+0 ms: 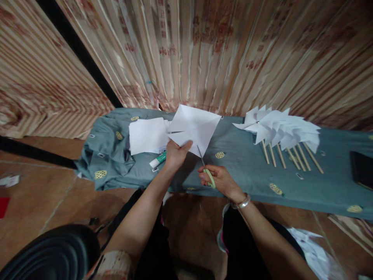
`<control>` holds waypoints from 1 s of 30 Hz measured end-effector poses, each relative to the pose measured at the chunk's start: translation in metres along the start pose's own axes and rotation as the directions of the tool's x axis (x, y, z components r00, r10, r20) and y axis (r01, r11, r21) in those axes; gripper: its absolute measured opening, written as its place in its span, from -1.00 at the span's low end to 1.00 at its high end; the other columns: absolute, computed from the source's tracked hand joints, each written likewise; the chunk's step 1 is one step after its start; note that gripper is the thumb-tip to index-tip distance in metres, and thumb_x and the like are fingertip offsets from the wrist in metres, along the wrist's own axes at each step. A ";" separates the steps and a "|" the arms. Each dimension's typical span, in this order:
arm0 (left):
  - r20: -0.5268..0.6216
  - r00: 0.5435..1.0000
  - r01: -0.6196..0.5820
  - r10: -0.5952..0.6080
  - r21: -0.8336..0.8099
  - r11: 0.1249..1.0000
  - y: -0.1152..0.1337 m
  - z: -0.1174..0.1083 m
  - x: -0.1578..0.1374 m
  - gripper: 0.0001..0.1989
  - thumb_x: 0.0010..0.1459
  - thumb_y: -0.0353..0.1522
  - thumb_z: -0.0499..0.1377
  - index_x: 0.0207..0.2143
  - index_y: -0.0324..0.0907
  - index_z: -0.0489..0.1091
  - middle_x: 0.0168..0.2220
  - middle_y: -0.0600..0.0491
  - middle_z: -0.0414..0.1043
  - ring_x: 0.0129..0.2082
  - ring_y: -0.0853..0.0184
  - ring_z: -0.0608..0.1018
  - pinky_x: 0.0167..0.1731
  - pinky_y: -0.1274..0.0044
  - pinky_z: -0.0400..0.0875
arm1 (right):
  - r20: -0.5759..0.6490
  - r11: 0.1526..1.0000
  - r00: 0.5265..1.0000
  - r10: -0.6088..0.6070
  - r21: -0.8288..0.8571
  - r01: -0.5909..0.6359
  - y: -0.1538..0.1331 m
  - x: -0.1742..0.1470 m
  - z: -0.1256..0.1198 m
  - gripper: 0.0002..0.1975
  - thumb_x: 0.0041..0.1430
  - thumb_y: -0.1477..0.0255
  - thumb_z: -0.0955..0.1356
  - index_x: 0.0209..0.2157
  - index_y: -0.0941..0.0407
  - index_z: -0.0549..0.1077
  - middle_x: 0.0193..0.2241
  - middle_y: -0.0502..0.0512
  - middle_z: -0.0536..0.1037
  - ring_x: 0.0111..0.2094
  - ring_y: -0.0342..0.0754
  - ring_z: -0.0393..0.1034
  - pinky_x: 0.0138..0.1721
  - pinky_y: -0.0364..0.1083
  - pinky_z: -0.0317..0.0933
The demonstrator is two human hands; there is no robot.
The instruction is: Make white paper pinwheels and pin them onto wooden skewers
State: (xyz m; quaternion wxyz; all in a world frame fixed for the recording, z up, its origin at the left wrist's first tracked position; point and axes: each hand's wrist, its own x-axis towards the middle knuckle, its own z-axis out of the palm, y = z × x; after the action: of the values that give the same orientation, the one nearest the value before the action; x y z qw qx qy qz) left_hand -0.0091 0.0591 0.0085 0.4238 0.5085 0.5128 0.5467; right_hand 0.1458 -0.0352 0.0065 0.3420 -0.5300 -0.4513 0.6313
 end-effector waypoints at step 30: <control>0.058 0.997 0.052 -0.048 -0.081 0.995 -0.001 0.003 -0.004 -0.73 -0.19 -0.29 0.32 -0.42 -0.28 0.49 -0.37 -0.06 0.58 -0.39 0.23 0.56 -0.30 0.41 0.47 | -0.002 0.999 0.999 -0.038 -0.026 0.038 -0.004 -0.001 0.000 -0.48 -0.16 -0.03 0.46 -0.39 0.16 0.49 -0.63 -0.03 0.47 -0.60 -0.21 0.28 -0.52 -0.18 0.16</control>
State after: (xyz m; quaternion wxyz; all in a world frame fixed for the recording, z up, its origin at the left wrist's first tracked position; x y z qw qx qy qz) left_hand -0.0060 0.0557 0.0070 0.4722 0.4925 0.4902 0.5424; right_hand 0.1462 -0.0350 0.0105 0.3473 -0.5266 -0.4691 0.6181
